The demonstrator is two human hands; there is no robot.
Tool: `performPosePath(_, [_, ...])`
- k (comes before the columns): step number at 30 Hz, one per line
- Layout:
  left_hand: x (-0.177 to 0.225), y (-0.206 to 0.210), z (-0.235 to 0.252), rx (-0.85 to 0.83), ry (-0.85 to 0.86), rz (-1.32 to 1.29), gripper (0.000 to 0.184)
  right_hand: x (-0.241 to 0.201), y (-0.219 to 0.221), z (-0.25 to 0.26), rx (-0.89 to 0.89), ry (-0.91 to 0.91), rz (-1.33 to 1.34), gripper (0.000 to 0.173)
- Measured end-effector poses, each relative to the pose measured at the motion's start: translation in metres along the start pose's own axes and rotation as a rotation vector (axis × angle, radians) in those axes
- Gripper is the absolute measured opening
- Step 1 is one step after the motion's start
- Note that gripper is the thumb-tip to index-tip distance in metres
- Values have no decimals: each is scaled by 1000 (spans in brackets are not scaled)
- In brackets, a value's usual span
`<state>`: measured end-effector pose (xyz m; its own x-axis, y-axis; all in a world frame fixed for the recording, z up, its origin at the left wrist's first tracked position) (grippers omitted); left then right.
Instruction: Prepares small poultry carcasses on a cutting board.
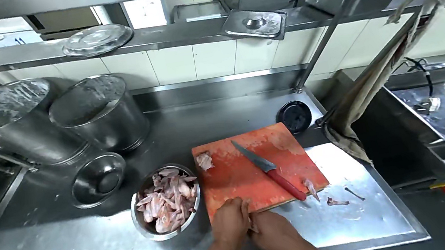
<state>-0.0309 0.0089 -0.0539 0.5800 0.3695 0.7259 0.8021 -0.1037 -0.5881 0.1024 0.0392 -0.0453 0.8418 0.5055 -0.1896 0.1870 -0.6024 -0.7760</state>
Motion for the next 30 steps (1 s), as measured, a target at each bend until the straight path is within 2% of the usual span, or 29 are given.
performPosePath(3, [-8, -7, 0, -76, 87, -207, 56, 2, -18, -15, -41, -172, -40, 43])
performPosePath(6, [-1, -7, -6, -99, 184, -579, 49, 6, -36, -30, -5, -280, 18, 38])
performPosePath(9, [11, -2, -8, -143, 136, -1031, 42, 12, -46, -35, 75, -312, 274, 32])
performPosePath(11, [16, 4, -13, -77, 96, -1217, 42, 12, -41, -33, 135, -294, 583, 20])
performPosePath(13, [18, 6, -11, 109, 152, -1184, 36, 8, -32, -26, 147, -247, 939, 8])
performPosePath(14, [15, 7, -9, 209, 231, -1067, 35, 5, -27, -24, 120, -219, 1104, 6])
performPosePath(16, [4, 8, 0, 371, 439, -771, 37, 2, -25, -25, 6, -206, 1333, 8])
performPosePath(17, [-1, 7, 4, 376, 509, -700, 41, 2, -28, -26, -32, -188, 1396, 15])
performPosePath(18, [-3, 8, 4, 344, 545, -681, 45, 1, -29, -27, -19, -153, 1423, 24])
performPosePath(20, [3, 9, -2, 219, 534, -692, 59, 0, -31, -26, 165, -38, 1332, 42])
performPosePath(23, [21, 4, -5, 104, 452, -680, 81, 1, -27, -18, 573, 17, 1077, 43])
performPosePath(25, [29, 0, -2, 21, 404, -812, 75, -3, -27, -19, 732, -24, 1014, 45])
performPosePath(28, [34, -3, 1, -59, 426, -1008, 64, -11, -30, -24, 841, -75, 1027, 44])
performPosePath(30, [31, -3, 1, -86, 428, -1025, 63, -12, -32, -31, 729, -64, 1101, 41])
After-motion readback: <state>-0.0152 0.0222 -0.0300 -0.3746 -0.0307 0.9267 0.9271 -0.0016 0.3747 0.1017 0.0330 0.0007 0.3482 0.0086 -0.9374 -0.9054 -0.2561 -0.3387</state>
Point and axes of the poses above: each hand's wrist, its own z-axis towards the middle knuckle, its own y-axis out of the palm, x = y × z, the point moved 2 cm from there along z, towards the middle knuckle, and after that the axes turned 13 degrees about -z, right-handed, at the moved point
